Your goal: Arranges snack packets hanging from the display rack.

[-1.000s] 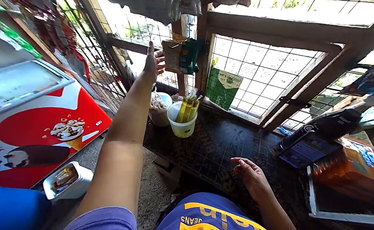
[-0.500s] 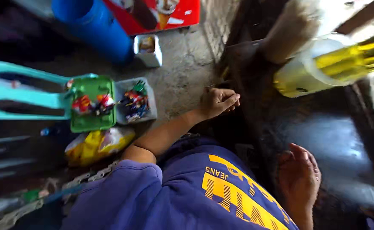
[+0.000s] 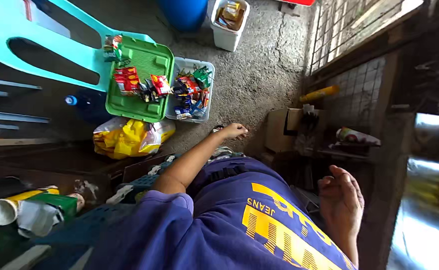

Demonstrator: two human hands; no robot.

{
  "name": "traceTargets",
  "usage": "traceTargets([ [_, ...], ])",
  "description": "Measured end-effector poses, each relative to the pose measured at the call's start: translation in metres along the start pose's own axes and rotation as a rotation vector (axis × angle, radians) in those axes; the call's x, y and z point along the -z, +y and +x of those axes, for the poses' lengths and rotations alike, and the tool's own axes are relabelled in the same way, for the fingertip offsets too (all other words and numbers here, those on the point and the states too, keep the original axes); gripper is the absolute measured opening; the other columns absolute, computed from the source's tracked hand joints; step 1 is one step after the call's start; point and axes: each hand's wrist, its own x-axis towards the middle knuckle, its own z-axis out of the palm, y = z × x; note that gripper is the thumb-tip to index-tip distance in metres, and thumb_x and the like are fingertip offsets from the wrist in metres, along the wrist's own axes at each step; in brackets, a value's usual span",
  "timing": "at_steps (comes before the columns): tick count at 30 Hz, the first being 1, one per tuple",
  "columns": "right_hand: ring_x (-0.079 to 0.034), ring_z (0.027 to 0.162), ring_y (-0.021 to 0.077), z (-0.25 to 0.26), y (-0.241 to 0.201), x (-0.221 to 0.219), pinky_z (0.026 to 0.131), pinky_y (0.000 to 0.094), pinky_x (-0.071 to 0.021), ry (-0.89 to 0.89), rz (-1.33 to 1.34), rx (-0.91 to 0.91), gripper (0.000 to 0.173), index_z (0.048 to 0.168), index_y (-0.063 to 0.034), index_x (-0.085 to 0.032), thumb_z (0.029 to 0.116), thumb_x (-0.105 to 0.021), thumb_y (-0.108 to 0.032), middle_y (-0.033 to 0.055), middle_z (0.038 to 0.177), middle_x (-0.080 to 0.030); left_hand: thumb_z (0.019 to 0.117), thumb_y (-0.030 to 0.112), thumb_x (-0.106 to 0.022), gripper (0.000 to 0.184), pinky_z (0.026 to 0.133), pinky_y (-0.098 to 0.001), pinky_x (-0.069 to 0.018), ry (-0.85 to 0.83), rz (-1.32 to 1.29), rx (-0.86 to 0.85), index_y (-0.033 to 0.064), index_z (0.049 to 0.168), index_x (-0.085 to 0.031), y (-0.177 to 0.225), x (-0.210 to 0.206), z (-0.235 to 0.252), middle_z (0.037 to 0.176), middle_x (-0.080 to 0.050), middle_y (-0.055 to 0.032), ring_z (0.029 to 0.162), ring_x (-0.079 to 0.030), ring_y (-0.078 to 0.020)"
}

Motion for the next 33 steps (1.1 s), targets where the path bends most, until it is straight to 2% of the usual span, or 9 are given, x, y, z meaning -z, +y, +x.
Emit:
traceTargets([
  [3, -0.069, 0.080, 0.0038, 0.024, 0.011, -0.063, 0.075, 0.0195, -0.0586, -0.043, -0.030, -0.096, 0.033, 0.111, -0.0105, -0.071, 0.1090, -0.038, -0.015, -0.0026, 0.108, -0.074, 0.1107, 0.028, -0.043, 0.037, 0.078, -0.0324, -0.0532, 0.205, -0.396, 0.033, 0.0018, 0.133, -0.059, -0.029, 0.074, 0.020, 0.109, -0.069, -0.0094, 0.086, -0.064, -0.0134],
  [7, -0.070, 0.082, 0.0058, 0.046, 0.013, -0.120, 0.077, 0.0215, -0.0598, -0.103, -0.071, -0.187, 0.030, 0.112, -0.0083, -0.071, 0.1075, -0.042, -0.012, -0.0001, 0.109, -0.074, 0.1107, 0.030, -0.035, 0.037, 0.070, -0.0266, -0.0508, 0.531, -0.887, 0.170, 0.0064, 0.128, -0.057, -0.053, 0.170, 0.041, 0.102, -0.065, -0.0037, 0.077, -0.060, -0.0101],
  [10, -0.070, 0.082, 0.0064, 0.060, 0.011, -0.143, 0.077, 0.0221, -0.0602, -0.124, -0.141, -0.231, 0.029, 0.113, -0.0077, -0.071, 0.1070, -0.042, -0.012, 0.0007, 0.112, -0.074, 0.1086, 0.023, -0.035, 0.030, 0.067, -0.0264, -0.0530, 0.737, -1.166, 0.121, 0.0058, 0.120, -0.057, -0.072, 0.237, 0.064, 0.093, -0.062, -0.0041, 0.073, -0.061, -0.0114],
  [14, -0.070, 0.082, 0.0072, 0.078, 0.011, -0.165, 0.077, 0.0224, -0.0603, -0.094, -0.206, -0.301, 0.031, 0.112, -0.0057, -0.070, 0.1067, -0.040, -0.010, 0.0024, 0.113, -0.074, 0.1114, 0.020, -0.026, 0.040, 0.086, -0.0271, -0.0536, 0.950, -1.429, -0.105, -0.0009, 0.143, -0.040, -0.062, 0.296, 0.068, 0.123, -0.058, -0.0125, 0.098, -0.063, -0.0156],
  [18, -0.070, 0.082, 0.0080, 0.090, 0.013, -0.183, 0.077, 0.0232, -0.0604, -0.082, -0.242, -0.336, 0.031, 0.112, -0.0044, -0.070, 0.1062, -0.040, -0.010, 0.0036, 0.111, -0.074, 0.1120, 0.028, -0.029, 0.048, 0.091, -0.0291, -0.0533, 1.053, -1.547, -0.038, 0.0026, 0.153, -0.027, -0.053, 0.333, 0.080, 0.139, -0.049, -0.0168, 0.110, -0.061, -0.0206],
  [22, -0.070, 0.082, 0.0076, 0.097, 0.013, -0.193, 0.078, 0.0230, -0.0600, -0.082, -0.257, -0.391, 0.031, 0.113, -0.0045, -0.071, 0.1063, -0.041, -0.010, 0.0031, 0.111, -0.074, 0.1111, 0.032, -0.034, 0.050, 0.092, -0.0325, -0.0541, 1.117, -1.677, -0.040, 0.0069, 0.153, -0.025, -0.056, 0.354, 0.090, 0.139, -0.048, -0.0174, 0.113, -0.060, -0.0235],
  [26, -0.070, 0.083, 0.0077, 0.099, 0.014, -0.198, 0.078, 0.0232, -0.0602, -0.070, -0.268, -0.407, 0.031, 0.114, -0.0046, -0.070, 0.1065, -0.041, -0.010, 0.0037, 0.113, -0.074, 0.1120, 0.034, -0.030, 0.046, 0.091, -0.0336, -0.0542, 1.139, -1.694, -0.073, 0.0085, 0.151, -0.030, -0.073, 0.361, 0.089, 0.141, -0.051, -0.0141, 0.113, -0.061, -0.0210],
  [29, -0.070, 0.083, 0.0078, 0.100, 0.015, -0.199, 0.078, 0.0232, -0.0600, -0.064, -0.278, -0.407, 0.031, 0.114, -0.0051, -0.070, 0.1063, -0.040, -0.010, 0.0037, 0.113, -0.074, 0.1118, 0.039, -0.026, 0.046, 0.081, -0.0292, -0.0555, 1.139, -1.718, -0.107, 0.0083, 0.145, -0.036, -0.082, 0.364, 0.084, 0.128, -0.059, -0.0119, 0.100, -0.065, -0.0169],
  [33, -0.070, 0.083, 0.0082, 0.098, 0.021, -0.202, 0.078, 0.0233, -0.0601, -0.051, -0.264, -0.410, 0.031, 0.114, -0.0035, -0.070, 0.1064, -0.040, -0.009, 0.0042, 0.113, -0.074, 0.1117, 0.041, -0.033, 0.040, 0.081, -0.0288, -0.0540, 1.198, -1.645, -0.077, 0.0120, 0.136, -0.047, -0.096, 0.366, 0.079, 0.116, -0.061, -0.0073, 0.097, -0.064, -0.0137],
])
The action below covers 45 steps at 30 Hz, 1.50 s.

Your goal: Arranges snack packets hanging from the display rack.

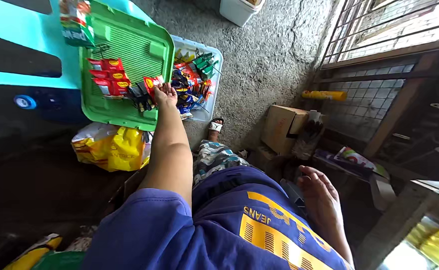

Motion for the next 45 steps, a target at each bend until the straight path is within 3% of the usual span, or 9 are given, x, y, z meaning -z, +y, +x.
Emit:
traceTargets([
  [4, -0.071, 0.083, 0.0085, -0.001, 0.005, -0.001, 0.079, 0.0238, -0.0603, -0.019, 0.030, -0.007, 0.031, 0.115, -0.0035, -0.070, 0.1064, -0.040, -0.009, 0.0047, 0.113, -0.074, 0.1096, 0.028, -0.047, 0.023, 0.076, -0.0246, -0.0529, 0.013, 0.082, -0.057, 0.0145, 0.127, -0.053, -0.001, 0.017, -0.004, 0.103, -0.060, -0.0015, 0.086, -0.061, -0.0088],
  [8, -0.071, 0.084, 0.0090, -0.002, 0.009, 0.002, 0.080, 0.0240, -0.0603, -0.046, 0.044, -0.005, 0.031, 0.115, -0.0035, -0.070, 0.1065, -0.041, -0.010, 0.0052, 0.114, -0.073, 0.1115, 0.027, -0.042, 0.018, 0.074, -0.0223, -0.0526, -0.113, 0.149, -0.065, 0.0150, 0.121, -0.053, -0.015, 0.043, -0.022, 0.094, -0.058, 0.0021, 0.079, -0.060, -0.0060],
  [14, -0.070, 0.085, 0.0088, -0.010, 0.017, 0.013, 0.081, 0.0253, -0.0600, -0.085, 0.032, 0.021, 0.029, 0.116, -0.0033, -0.068, 0.1054, -0.043, -0.010, 0.0041, 0.114, -0.073, 0.1130, 0.026, -0.035, 0.030, 0.078, -0.0233, -0.0521, -0.335, 0.422, -0.079, 0.0106, 0.134, -0.048, -0.053, 0.103, -0.073, 0.101, -0.059, 0.0020, 0.083, -0.060, -0.0056],
  [19, -0.068, 0.088, 0.0094, -0.028, 0.030, 0.036, 0.081, 0.0273, -0.0583, -0.113, 0.075, 0.074, 0.026, 0.118, -0.0008, -0.068, 0.1044, -0.049, -0.012, 0.0061, 0.116, -0.072, 0.1125, 0.021, -0.038, 0.030, 0.070, -0.0237, -0.0531, -0.518, 0.736, -0.130, -0.0001, 0.132, -0.049, -0.086, 0.127, -0.124, 0.093, -0.059, -0.0029, 0.074, -0.059, -0.0070],
  [25, -0.068, 0.089, 0.0092, -0.063, 0.059, 0.094, 0.082, 0.0274, -0.0575, -0.100, 0.204, 0.140, 0.025, 0.120, -0.0013, -0.066, 0.1056, -0.048, -0.012, 0.0057, 0.117, -0.071, 0.1110, 0.015, -0.041, 0.033, 0.069, -0.0241, -0.0553, -1.027, 1.236, -0.508, -0.0107, 0.118, -0.059, -0.113, 0.116, -0.208, 0.087, -0.064, -0.0084, 0.069, -0.062, -0.0047],
  [29, -0.066, 0.086, 0.0071, -0.095, 0.079, 0.142, 0.079, 0.0261, -0.0567, -0.013, 0.173, 0.256, 0.027, 0.120, 0.0003, -0.066, 0.1054, -0.047, -0.012, 0.0051, 0.115, -0.071, 0.1117, 0.018, -0.037, 0.040, 0.080, -0.0445, -0.0549, -1.304, 1.518, -0.759, -0.0120, 0.123, -0.061, -0.116, 0.082, -0.307, 0.096, -0.066, -0.0227, 0.080, -0.064, -0.0239],
  [35, -0.067, 0.088, 0.0084, -0.142, 0.120, 0.209, 0.081, 0.0266, -0.0576, 0.071, 0.149, 0.324, 0.026, 0.120, 0.0006, -0.066, 0.1055, -0.048, -0.011, 0.0053, 0.113, -0.071, 0.1104, 0.017, -0.044, 0.030, 0.066, -0.0439, -0.0489, -1.626, 1.580, -1.124, -0.0016, 0.110, -0.069, -0.115, 0.060, -0.465, 0.073, -0.057, -0.0096, 0.064, -0.053, -0.0203],
  [40, -0.067, 0.088, 0.0034, -0.168, 0.103, 0.269, 0.082, 0.0237, -0.0573, 0.280, -0.108, 0.716, 0.026, 0.119, -0.0012, -0.068, 0.1044, -0.053, -0.016, 0.0014, 0.108, -0.072, 0.1083, 0.014, -0.047, 0.025, 0.055, -0.0301, -0.0503, -1.971, 1.504, -1.258, 0.0030, 0.103, -0.069, -0.116, 0.077, -0.567, 0.068, -0.059, -0.0027, 0.055, -0.054, -0.0099],
  [45, -0.061, 0.124, 0.0153, -0.195, 0.049, 0.314, 0.098, 0.0355, -0.0551, 0.545, -0.346, 1.110, 0.047, 0.141, -0.0062, -0.059, 0.1016, -0.062, -0.032, 0.0083, 0.144, -0.060, 0.1081, 0.021, -0.044, 0.029, 0.048, -0.0158, -0.0460, -2.323, 1.574, -1.140, 0.0058, 0.106, -0.069, -0.129, 0.099, -0.626, 0.074, -0.065, 0.0050, 0.052, -0.053, 0.0017],
])
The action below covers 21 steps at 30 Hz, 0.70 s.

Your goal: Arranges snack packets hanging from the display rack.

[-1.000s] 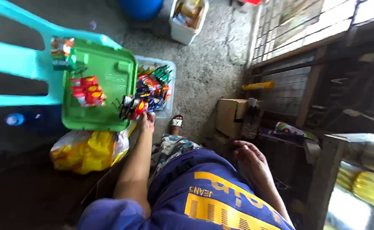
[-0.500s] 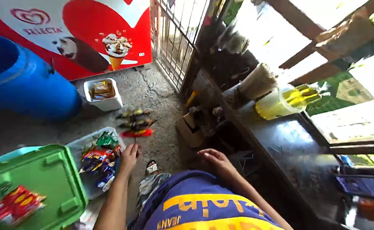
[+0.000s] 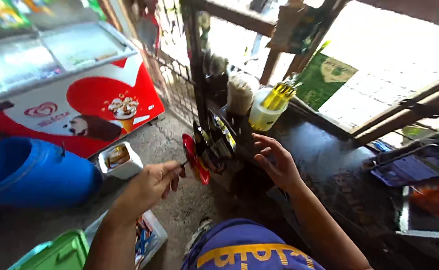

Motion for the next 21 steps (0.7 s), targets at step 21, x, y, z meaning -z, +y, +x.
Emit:
traceTargets([
  [21, -0.071, 0.106, 0.0118, -0.042, -0.067, 0.066, 0.089, 0.0299, -0.0598, 0.501, -0.081, 0.077, 0.036, 0.126, -0.0023, -0.066, 0.1035, -0.059, -0.030, 0.0055, 0.119, -0.073, 0.1051, 0.026, -0.046, 0.034, 0.052, -0.0411, -0.0554, 0.129, 0.532, -0.748, 0.0065, 0.092, -0.069, 0.093, -0.056, 0.098, 0.074, -0.064, -0.0073, 0.061, -0.066, -0.0230],
])
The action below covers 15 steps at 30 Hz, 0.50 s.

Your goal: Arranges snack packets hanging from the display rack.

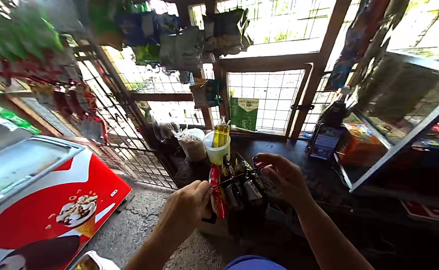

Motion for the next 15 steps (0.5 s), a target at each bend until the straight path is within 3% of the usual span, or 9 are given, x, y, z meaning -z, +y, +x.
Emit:
traceTargets([
  [3, -0.071, 0.104, 0.0116, 0.008, 0.001, 0.025, 0.089, 0.0301, -0.0599, 0.067, 0.036, -0.015, 0.036, 0.129, -0.0076, -0.066, 0.1047, -0.057, -0.032, 0.0025, 0.119, -0.073, 0.1057, 0.026, -0.046, 0.034, 0.046, -0.0365, -0.0508, 0.105, 0.090, -0.089, 0.0085, 0.089, -0.069, 0.016, -0.002, 0.029, 0.069, -0.062, -0.0048, 0.056, -0.064, -0.0201],
  [5, -0.070, 0.108, 0.0132, 0.014, 0.009, 0.042, 0.090, 0.0319, -0.0597, 0.118, 0.053, -0.017, 0.039, 0.135, -0.0111, -0.064, 0.1060, -0.054, -0.036, 0.0019, 0.127, -0.071, 0.1058, 0.025, -0.046, 0.033, 0.045, -0.0369, -0.0493, 0.143, 0.133, -0.105, 0.0084, 0.088, -0.069, 0.030, 0.001, 0.049, 0.068, -0.063, -0.0055, 0.054, -0.063, -0.0206],
  [7, -0.068, 0.112, 0.0133, 0.018, 0.022, 0.059, 0.092, 0.0325, -0.0585, 0.182, 0.044, -0.039, 0.039, 0.136, -0.0126, -0.063, 0.1061, -0.053, -0.036, 0.0018, 0.133, -0.067, 0.1034, 0.019, -0.049, 0.028, 0.047, -0.0413, -0.0524, 0.168, 0.170, -0.083, 0.0069, 0.090, -0.070, 0.043, 0.007, 0.071, 0.072, -0.066, -0.0079, 0.058, -0.067, -0.0241],
  [9, -0.067, 0.110, 0.0114, 0.014, 0.041, 0.075, 0.091, 0.0307, -0.0575, 0.204, 0.059, -0.106, 0.036, 0.129, -0.0075, -0.065, 0.1054, -0.054, -0.032, 0.0035, 0.128, -0.068, 0.0996, 0.012, -0.055, 0.021, 0.050, -0.0476, -0.0546, 0.179, 0.220, -0.043, 0.0052, 0.094, -0.074, 0.056, 0.013, 0.098, 0.077, -0.069, -0.0109, 0.061, -0.069, -0.0291],
  [15, -0.069, 0.087, 0.0047, -0.018, 0.097, 0.108, 0.081, 0.0255, -0.0592, -0.191, 0.196, -0.374, 0.025, 0.114, 0.0000, -0.069, 0.1037, -0.053, -0.016, 0.0031, 0.109, -0.073, 0.1060, 0.011, -0.051, 0.021, 0.052, -0.0598, -0.0505, 0.175, 0.403, 0.046, -0.0014, 0.098, -0.066, 0.089, 0.029, 0.200, 0.078, -0.064, -0.0226, 0.065, -0.066, -0.0447],
])
